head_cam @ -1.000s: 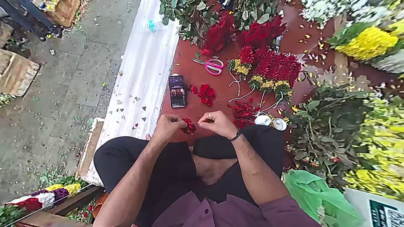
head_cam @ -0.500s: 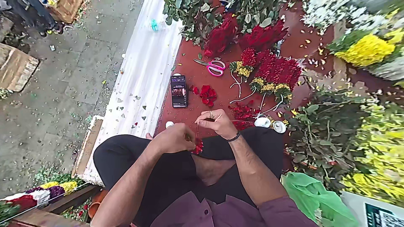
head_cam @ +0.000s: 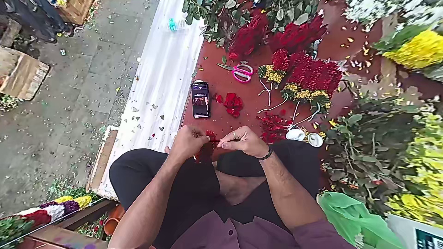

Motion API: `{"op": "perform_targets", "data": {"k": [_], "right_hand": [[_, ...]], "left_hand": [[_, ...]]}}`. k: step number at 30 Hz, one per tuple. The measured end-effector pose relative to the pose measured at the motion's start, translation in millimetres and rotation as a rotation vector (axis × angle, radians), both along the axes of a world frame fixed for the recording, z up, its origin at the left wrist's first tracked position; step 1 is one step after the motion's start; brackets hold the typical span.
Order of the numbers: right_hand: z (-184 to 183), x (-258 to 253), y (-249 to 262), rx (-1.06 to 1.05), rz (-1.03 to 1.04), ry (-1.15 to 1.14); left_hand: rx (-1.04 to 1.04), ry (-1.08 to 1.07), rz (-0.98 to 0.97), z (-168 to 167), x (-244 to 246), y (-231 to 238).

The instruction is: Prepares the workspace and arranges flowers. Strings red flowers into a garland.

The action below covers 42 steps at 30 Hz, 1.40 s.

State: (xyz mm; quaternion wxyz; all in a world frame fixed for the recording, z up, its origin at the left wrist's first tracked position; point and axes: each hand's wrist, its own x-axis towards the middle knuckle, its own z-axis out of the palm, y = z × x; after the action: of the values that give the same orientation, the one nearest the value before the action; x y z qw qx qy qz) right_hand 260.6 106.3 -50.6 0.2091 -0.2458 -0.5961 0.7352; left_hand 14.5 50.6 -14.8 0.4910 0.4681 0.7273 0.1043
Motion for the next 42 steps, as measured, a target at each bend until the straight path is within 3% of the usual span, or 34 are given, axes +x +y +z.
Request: {"op": "perform_targets", "data": {"k": [4, 8, 13, 15, 18, 21, 26, 31, 38, 42], "right_hand": [[7.0, 33.9, 19.2, 0.038, -0.091, -0.140], [12.3, 40.8, 21.0, 0.023, -0.023, -0.125], [15.9, 38.4, 16.5, 0.039, 0.167, -0.133], [13.5, 41.1, 19.1, -0.029, 0.109, -0.203], [-21.0, 48.1, 45.4, -0.055, -0.098, -0.534], [-80.3, 45.6, 80.4, 0.122, -0.245, -0.950], [-131.9, 21.8, 104.9, 0.312, -0.223, -1.249], [-136.4, 14.6, 100.5, 0.248, -0.271, -1.253], [-125.7, 34.5, 99.8, 0.119, -0.508, -1.009], [-109.4, 29.3, 93.7, -0.100, -0.627, -0.836]], "left_hand": [[-0.066, -0.172, -0.129, 8.4, -1.4, 1.8], [-0.123, -0.255, -0.148, 8.8, -1.9, 1.8], [-0.151, -0.125, -0.093, 3.4, -3.8, 0.7], [-0.157, -0.074, -0.096, 3.7, -3.4, -0.3], [-0.175, -0.003, -0.110, 4.5, -3.2, -0.1], [-0.180, 0.028, -0.136, 3.7, -1.0, 1.0], [-0.204, 0.040, -0.173, -1.8, 1.8, 1.8], [-0.230, 0.027, -0.182, -2.1, 4.4, 2.5], [-0.212, 0.021, -0.217, 0.1, 7.9, 1.7], [-0.181, -0.001, -0.205, 1.5, 5.2, -1.0]]}}
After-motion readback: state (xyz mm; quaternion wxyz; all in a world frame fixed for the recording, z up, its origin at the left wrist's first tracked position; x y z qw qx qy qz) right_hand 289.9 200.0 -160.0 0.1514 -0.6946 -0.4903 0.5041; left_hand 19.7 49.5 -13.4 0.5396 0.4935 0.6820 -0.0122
